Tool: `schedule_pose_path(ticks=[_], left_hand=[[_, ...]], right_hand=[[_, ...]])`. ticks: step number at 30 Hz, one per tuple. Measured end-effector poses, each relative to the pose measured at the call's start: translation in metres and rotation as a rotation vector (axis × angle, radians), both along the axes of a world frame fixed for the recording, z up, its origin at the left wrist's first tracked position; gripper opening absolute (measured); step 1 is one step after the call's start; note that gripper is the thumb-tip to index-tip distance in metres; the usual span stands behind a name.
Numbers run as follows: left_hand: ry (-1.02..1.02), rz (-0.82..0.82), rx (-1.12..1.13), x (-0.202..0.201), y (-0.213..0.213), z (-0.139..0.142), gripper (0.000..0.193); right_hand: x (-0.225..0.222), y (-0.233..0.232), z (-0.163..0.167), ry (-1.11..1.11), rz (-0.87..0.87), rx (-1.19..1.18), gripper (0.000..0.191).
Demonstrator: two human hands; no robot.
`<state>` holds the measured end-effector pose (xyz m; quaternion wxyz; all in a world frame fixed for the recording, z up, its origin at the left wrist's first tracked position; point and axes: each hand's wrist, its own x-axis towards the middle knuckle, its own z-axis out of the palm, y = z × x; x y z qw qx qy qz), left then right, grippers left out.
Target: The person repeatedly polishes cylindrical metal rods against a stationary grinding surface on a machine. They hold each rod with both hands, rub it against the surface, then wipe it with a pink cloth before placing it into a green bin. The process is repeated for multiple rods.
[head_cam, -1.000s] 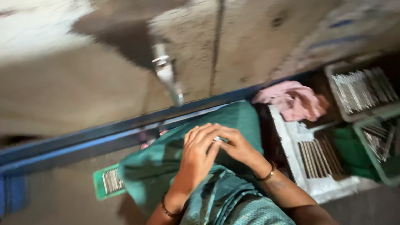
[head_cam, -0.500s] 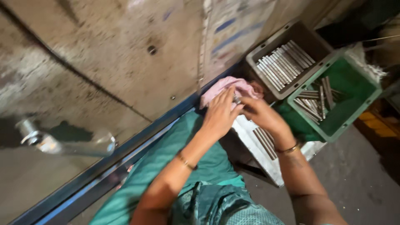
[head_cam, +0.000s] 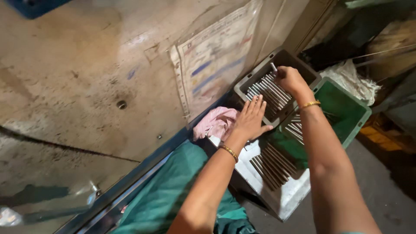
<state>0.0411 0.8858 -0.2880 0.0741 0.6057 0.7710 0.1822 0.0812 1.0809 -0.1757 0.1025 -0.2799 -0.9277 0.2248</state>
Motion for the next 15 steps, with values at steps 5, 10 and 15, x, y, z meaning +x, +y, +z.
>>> schedule_pose_path(ticks=[5, 10, 15], left_hand=[[0.011, 0.006, -0.003, -0.001, 0.003, -0.002, 0.106], [0.02, 0.01, 0.049, -0.001, 0.004, -0.007, 0.107], [-0.004, 0.019, 0.056, 0.002, 0.002, -0.007, 0.108]], right_hand=[[-0.01, 0.011, -0.014, -0.217, -0.161, 0.168, 0.027], [-0.012, 0.006, -0.032, -0.503, -0.242, 0.337, 0.023], [-0.009, -0.002, -0.037, -0.482, -0.228, 0.31, 0.024]])
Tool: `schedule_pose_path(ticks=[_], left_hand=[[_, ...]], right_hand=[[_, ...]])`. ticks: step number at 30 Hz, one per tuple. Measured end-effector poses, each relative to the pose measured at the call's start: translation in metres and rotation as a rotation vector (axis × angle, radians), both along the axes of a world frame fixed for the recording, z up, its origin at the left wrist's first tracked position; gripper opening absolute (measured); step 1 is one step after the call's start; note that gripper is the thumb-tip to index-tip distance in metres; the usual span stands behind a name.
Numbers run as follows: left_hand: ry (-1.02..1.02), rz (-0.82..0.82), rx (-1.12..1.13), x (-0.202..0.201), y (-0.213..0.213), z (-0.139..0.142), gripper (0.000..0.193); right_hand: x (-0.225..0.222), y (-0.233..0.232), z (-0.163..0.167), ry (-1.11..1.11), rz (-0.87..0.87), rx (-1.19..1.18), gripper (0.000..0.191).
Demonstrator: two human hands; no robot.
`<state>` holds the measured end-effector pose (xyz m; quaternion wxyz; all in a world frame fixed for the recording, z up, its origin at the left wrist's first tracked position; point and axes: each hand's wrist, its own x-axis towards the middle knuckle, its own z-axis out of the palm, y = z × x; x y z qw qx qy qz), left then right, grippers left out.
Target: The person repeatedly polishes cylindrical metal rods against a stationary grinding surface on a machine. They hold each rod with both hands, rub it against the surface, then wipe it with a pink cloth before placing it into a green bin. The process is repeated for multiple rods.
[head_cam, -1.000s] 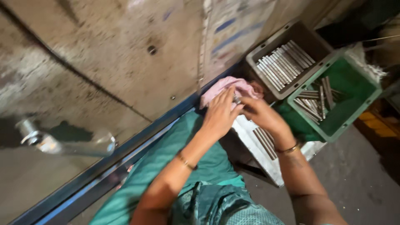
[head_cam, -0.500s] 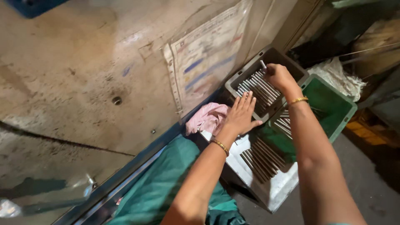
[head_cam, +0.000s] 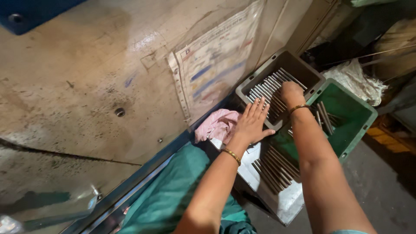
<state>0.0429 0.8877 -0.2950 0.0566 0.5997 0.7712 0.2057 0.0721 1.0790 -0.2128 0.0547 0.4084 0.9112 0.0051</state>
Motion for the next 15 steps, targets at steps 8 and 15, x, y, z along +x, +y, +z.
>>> schedule_pose_path(ticks=[8, 15], left_hand=[[-0.017, -0.018, -0.187, 0.003, -0.014, 0.037, 0.112], [-0.167, 0.111, 0.055, -0.013, -0.124, -0.006, 0.08]], right_hand=[[-0.003, -0.075, 0.029, 0.204, -0.053, -0.115, 0.051], [0.011, -0.182, -0.015, 0.926, 0.438, 0.044, 0.067]])
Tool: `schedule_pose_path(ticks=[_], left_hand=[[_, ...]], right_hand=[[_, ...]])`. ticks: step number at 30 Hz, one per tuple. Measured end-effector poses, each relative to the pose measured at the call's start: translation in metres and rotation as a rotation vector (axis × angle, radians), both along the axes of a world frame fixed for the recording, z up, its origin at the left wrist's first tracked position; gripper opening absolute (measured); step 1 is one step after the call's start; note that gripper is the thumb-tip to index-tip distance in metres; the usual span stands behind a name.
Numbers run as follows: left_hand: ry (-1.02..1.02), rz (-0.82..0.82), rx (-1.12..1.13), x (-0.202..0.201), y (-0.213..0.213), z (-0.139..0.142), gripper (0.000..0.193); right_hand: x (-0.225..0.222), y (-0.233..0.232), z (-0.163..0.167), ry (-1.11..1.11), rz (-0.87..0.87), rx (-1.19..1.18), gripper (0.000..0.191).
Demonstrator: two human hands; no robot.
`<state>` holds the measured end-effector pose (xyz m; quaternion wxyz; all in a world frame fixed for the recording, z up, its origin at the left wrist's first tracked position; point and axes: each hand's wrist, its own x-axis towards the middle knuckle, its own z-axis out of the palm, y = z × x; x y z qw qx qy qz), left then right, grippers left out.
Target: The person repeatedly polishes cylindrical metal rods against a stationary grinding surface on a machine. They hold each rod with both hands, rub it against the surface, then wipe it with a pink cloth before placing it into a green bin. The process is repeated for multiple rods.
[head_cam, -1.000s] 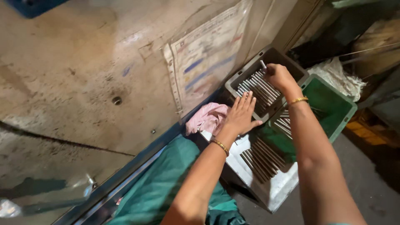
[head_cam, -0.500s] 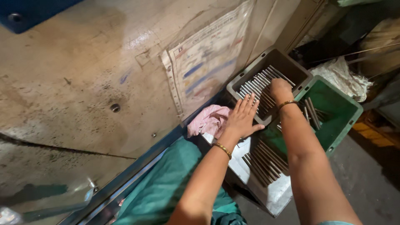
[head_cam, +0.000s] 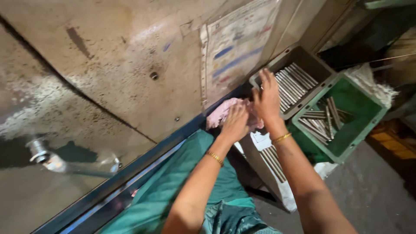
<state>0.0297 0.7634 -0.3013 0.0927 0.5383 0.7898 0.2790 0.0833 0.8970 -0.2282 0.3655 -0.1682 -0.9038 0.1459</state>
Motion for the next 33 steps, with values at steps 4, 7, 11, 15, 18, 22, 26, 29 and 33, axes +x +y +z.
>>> schedule_pose_path(ticks=[4, 7, 11, 15, 18, 22, 26, 29, 33], left_hand=[[0.044, 0.252, -0.009, 0.005, -0.064, -0.036, 0.09], [0.078, 0.359, 0.066, 0.004, -0.083, -0.048, 0.091], [-0.078, 0.362, 0.205, -0.003, -0.097, -0.053, 0.082], [-0.185, 0.336, 0.291, 0.002, -0.104, -0.051, 0.074], [-0.345, 0.322, 0.383, 0.004, -0.106, -0.045, 0.074], [-1.233, 0.285, 0.619, -0.003, -0.094, -0.025, 0.078], [-1.561, 0.259, 0.739, -0.004, -0.078, -0.014, 0.065], [-1.645, 0.213, 0.85, -0.006, -0.061, -0.017, 0.052], [-1.544, 0.128, 1.036, -0.005, -0.05, -0.026, 0.04]], right_hand=[[-0.001, -0.062, -0.047, -0.165, 0.003, 0.123, 0.08], [-0.001, -0.096, -0.065, -0.455, -0.048, -0.013, 0.076], [-0.004, -0.109, -0.062, -0.667, -0.198, -0.199, 0.053], [-0.018, -0.087, -0.047, -0.438, -0.148, -0.388, 0.037], [-0.019, -0.079, -0.042, -0.078, 0.009, -0.996, 0.029], [0.009, -0.104, -0.064, 0.091, 0.427, -1.316, 0.036], [0.035, -0.16, -0.052, 0.283, 0.816, -1.376, 0.067], [0.036, -0.178, -0.007, 0.18, 0.636, -0.578, 0.071], [0.046, -0.152, 0.064, -0.303, 0.492, -0.173, 0.073]])
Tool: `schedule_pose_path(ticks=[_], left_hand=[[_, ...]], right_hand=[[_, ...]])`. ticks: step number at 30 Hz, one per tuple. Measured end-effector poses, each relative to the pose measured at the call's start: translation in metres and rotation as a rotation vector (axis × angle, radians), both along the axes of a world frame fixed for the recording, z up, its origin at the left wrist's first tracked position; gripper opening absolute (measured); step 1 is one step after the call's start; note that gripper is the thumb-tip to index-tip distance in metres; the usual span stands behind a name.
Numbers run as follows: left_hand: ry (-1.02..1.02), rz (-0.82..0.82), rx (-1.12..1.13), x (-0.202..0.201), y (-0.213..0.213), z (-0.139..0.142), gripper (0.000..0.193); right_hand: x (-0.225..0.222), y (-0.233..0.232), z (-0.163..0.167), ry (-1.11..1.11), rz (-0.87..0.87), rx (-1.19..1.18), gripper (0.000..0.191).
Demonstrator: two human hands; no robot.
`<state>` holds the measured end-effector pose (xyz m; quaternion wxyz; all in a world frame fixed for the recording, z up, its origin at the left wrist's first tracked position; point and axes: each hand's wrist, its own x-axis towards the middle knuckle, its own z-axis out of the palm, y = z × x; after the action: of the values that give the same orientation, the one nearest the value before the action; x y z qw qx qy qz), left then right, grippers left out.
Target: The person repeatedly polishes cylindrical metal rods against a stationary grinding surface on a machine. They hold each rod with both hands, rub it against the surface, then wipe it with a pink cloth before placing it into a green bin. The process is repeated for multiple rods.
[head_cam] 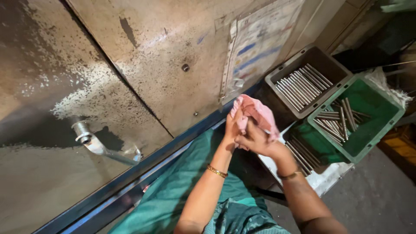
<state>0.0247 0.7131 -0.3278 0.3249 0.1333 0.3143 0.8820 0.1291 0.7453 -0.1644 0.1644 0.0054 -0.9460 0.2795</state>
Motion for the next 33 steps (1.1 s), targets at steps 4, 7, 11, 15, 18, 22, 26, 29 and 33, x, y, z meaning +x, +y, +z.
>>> schedule_pose_path(ticks=[4, 7, 11, 15, 18, 22, 26, 29, 33], left_hand=[[-0.097, 0.01, 0.07, -0.001, -0.021, 0.019, 0.035], [-0.044, -0.257, -0.103, -0.007, -0.053, 0.046, 0.046], [-0.334, -0.583, 0.028, 0.028, -0.05, 0.073, 0.039], [-0.044, -0.295, -0.296, 0.036, -0.035, 0.081, 0.034], [0.149, -0.16, -0.597, 0.042, -0.037, 0.083, 0.038], [0.39, 0.001, -0.131, 0.045, -0.05, 0.089, 0.049], [0.777, 0.155, -0.417, 0.041, -0.05, 0.084, 0.062], [1.26, 0.595, -0.972, 0.034, -0.04, 0.076, 0.071], [1.2, 0.359, -1.154, 0.016, -0.068, 0.067, 0.056]], right_hand=[[0.038, 0.027, 0.039, -0.458, 0.037, -0.426, 0.078], [0.052, 0.035, 0.033, 0.04, 0.226, -1.016, 0.085], [0.016, 0.014, -0.025, 0.305, 0.476, -1.466, 0.099], [-0.008, 0.009, -0.063, 0.482, 0.214, -1.077, 0.088], [-0.011, 0.02, -0.069, 0.508, 0.093, -0.862, 0.082], [-0.021, 0.058, -0.057, 0.54, -0.213, -0.482, 0.068], [-0.009, 0.042, -0.07, 0.485, -0.224, -0.861, 0.07], [0.011, -0.007, -0.099, 0.258, -0.174, -1.295, 0.069], [0.015, -0.003, -0.115, 0.283, -0.27, -1.264, 0.042]])
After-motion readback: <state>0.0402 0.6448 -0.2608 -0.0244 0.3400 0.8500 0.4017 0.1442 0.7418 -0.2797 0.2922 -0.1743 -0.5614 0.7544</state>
